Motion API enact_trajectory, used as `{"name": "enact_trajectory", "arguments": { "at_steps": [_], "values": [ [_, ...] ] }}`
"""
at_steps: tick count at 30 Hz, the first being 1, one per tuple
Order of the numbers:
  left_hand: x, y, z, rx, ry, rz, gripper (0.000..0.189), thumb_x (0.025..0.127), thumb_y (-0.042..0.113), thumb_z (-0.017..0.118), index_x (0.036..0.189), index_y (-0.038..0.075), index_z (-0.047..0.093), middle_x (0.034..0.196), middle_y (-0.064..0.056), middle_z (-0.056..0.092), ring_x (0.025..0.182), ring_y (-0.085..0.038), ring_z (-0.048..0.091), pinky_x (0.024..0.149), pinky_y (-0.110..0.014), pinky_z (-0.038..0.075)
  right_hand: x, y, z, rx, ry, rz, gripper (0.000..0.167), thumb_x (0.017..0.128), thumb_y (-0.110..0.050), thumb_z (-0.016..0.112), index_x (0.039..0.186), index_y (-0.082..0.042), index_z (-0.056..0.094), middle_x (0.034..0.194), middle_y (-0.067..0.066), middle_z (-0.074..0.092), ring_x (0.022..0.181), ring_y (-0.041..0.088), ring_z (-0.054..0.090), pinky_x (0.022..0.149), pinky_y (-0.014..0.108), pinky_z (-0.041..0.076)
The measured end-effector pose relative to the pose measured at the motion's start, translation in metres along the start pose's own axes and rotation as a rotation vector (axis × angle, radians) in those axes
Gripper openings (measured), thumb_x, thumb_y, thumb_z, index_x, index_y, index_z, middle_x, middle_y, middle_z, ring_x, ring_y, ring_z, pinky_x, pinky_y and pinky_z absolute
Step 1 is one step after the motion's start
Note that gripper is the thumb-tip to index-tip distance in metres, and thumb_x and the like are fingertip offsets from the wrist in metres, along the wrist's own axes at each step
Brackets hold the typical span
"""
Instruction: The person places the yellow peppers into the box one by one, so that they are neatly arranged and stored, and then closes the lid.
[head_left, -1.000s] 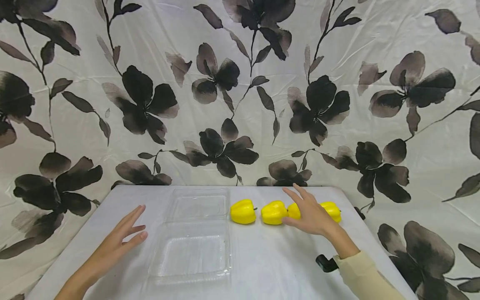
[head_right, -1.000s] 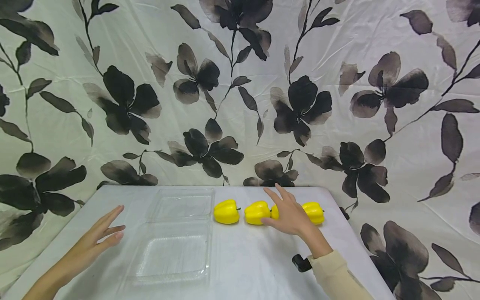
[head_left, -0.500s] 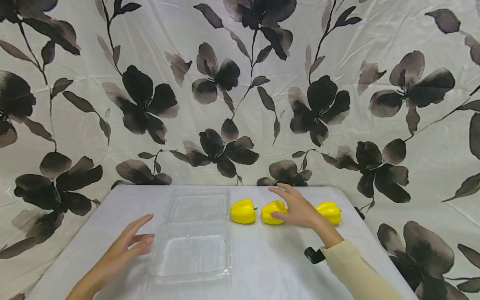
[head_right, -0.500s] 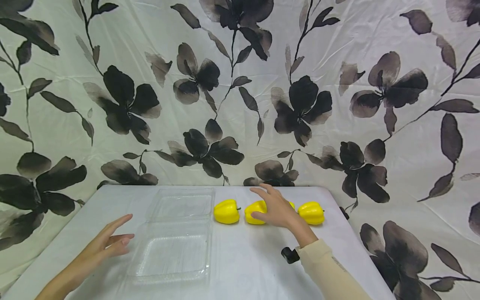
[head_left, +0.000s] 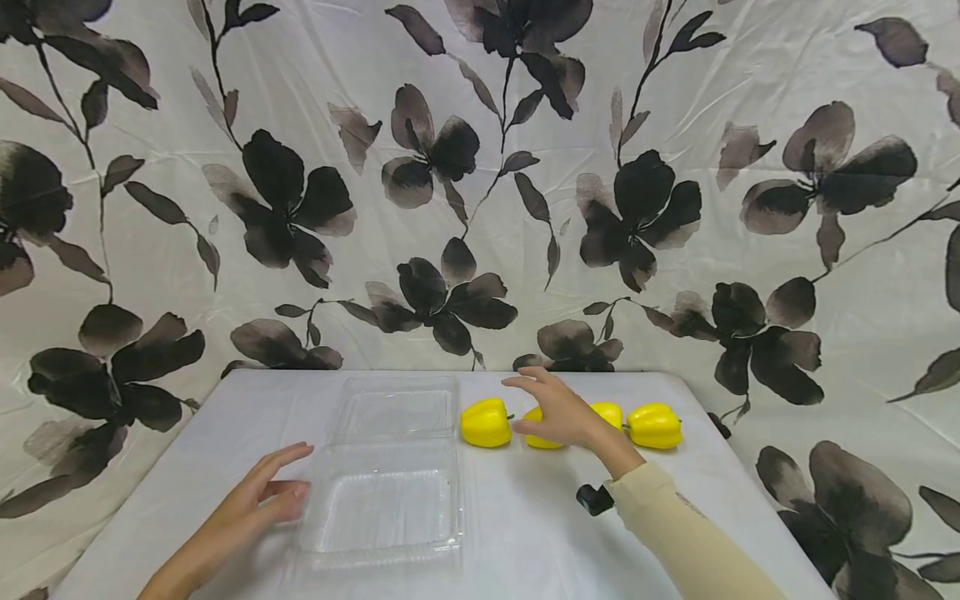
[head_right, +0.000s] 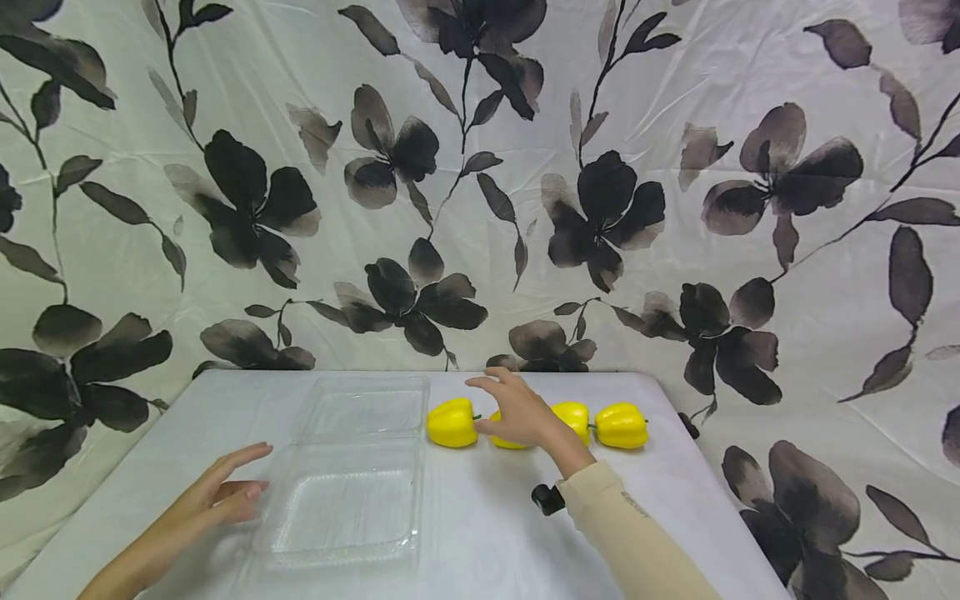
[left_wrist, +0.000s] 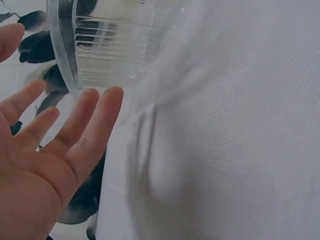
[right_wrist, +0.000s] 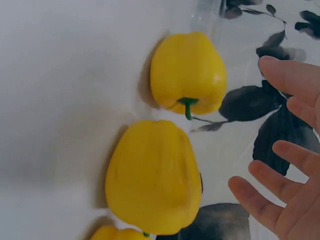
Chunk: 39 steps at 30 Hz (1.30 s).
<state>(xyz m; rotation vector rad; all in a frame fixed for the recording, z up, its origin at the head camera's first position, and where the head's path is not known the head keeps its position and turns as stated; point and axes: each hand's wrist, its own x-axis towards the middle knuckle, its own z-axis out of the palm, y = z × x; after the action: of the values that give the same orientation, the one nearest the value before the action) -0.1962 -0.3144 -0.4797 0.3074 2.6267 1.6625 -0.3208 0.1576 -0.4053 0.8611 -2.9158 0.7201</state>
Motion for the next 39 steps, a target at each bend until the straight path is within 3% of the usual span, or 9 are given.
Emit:
{"name": "enact_trajectory", "arguments": {
  "at_steps": [5, 13, 16, 20, 22, 26, 34, 39],
  "values": [
    [-0.001, -0.006, 0.000, -0.016, -0.012, 0.008, 0.060, 0.106, 0.020, 0.067, 0.160, 0.010, 0.043, 0.162, 0.000, 0.037, 0.116, 0.002, 0.064, 0.087, -0.028, 0.061, 0.008, -0.004, 0.010, -0.008, -0.024, -0.031, 0.065, 0.094, -0.025, 0.082, 0.154, -0.020, 0.057, 0.166, 0.015, 0.040, 0.151, 0.041, 0.041, 0.116, 0.065, 0.041],
    [0.001, -0.011, -0.002, -0.043, -0.055, -0.052, 0.061, 0.102, 0.018, 0.072, 0.157, 0.009, 0.047, 0.168, -0.010, 0.031, 0.117, -0.006, 0.066, 0.088, -0.027, 0.060, 0.017, -0.011, 0.022, 0.017, -0.048, -0.040, 0.063, 0.094, -0.023, 0.082, 0.152, -0.020, 0.058, 0.165, 0.016, 0.041, 0.150, 0.040, 0.041, 0.118, 0.065, 0.038],
    [-0.001, -0.013, -0.002, -0.071, -0.076, -0.044, 0.061, 0.102, 0.016, 0.072, 0.157, 0.008, 0.046, 0.166, 0.001, 0.034, 0.118, -0.010, 0.067, 0.088, -0.029, 0.061, 0.020, -0.012, 0.026, 0.032, -0.052, -0.040, 0.061, 0.094, -0.021, 0.083, 0.150, -0.019, 0.060, 0.163, 0.016, 0.043, 0.149, 0.041, 0.043, 0.118, 0.066, 0.039],
    [-0.005, -0.016, -0.002, -0.095, -0.112, 0.019, 0.057, 0.104, 0.012, 0.069, 0.156, 0.004, 0.047, 0.158, 0.024, 0.039, 0.119, -0.010, 0.067, 0.088, -0.029, 0.061, 0.024, -0.010, 0.033, 0.030, -0.066, -0.026, 0.058, 0.094, -0.022, 0.082, 0.149, -0.020, 0.062, 0.162, 0.015, 0.044, 0.147, 0.040, 0.045, 0.117, 0.064, 0.040],
    [-0.006, -0.017, -0.002, -0.108, -0.133, 0.048, 0.054, 0.104, 0.010, 0.067, 0.154, 0.002, 0.047, 0.157, 0.028, 0.039, 0.120, -0.010, 0.067, 0.088, -0.030, 0.061, 0.026, -0.009, 0.036, 0.027, -0.076, -0.020, 0.057, 0.094, -0.022, 0.082, 0.148, -0.021, 0.062, 0.162, 0.015, 0.044, 0.147, 0.039, 0.045, 0.117, 0.063, 0.041],
    [-0.007, -0.019, -0.003, -0.125, -0.163, 0.079, 0.052, 0.105, 0.007, 0.065, 0.153, 0.001, 0.047, 0.161, 0.024, 0.036, 0.121, -0.011, 0.067, 0.088, -0.031, 0.062, 0.028, -0.007, 0.040, 0.038, -0.081, -0.020, 0.055, 0.094, -0.020, 0.082, 0.146, -0.020, 0.064, 0.162, 0.015, 0.045, 0.146, 0.039, 0.046, 0.116, 0.061, 0.043],
    [-0.006, -0.022, -0.005, -0.137, -0.195, 0.068, 0.049, 0.106, 0.008, 0.065, 0.150, -0.003, 0.047, 0.162, 0.023, 0.031, 0.123, -0.010, 0.066, 0.090, -0.030, 0.061, 0.032, -0.006, 0.048, 0.031, -0.100, -0.025, 0.051, 0.095, -0.019, 0.081, 0.144, -0.018, 0.066, 0.162, 0.016, 0.045, 0.146, 0.040, 0.045, 0.117, 0.061, 0.041],
    [-0.005, -0.024, -0.006, -0.134, -0.213, 0.110, 0.045, 0.106, 0.005, 0.063, 0.147, -0.006, 0.050, 0.163, 0.024, 0.030, 0.124, -0.008, 0.064, 0.091, -0.030, 0.061, 0.033, -0.006, 0.052, 0.034, -0.102, -0.019, 0.049, 0.094, -0.017, 0.082, 0.141, -0.018, 0.068, 0.161, 0.016, 0.046, 0.146, 0.041, 0.045, 0.118, 0.062, 0.040]
  ]
}}
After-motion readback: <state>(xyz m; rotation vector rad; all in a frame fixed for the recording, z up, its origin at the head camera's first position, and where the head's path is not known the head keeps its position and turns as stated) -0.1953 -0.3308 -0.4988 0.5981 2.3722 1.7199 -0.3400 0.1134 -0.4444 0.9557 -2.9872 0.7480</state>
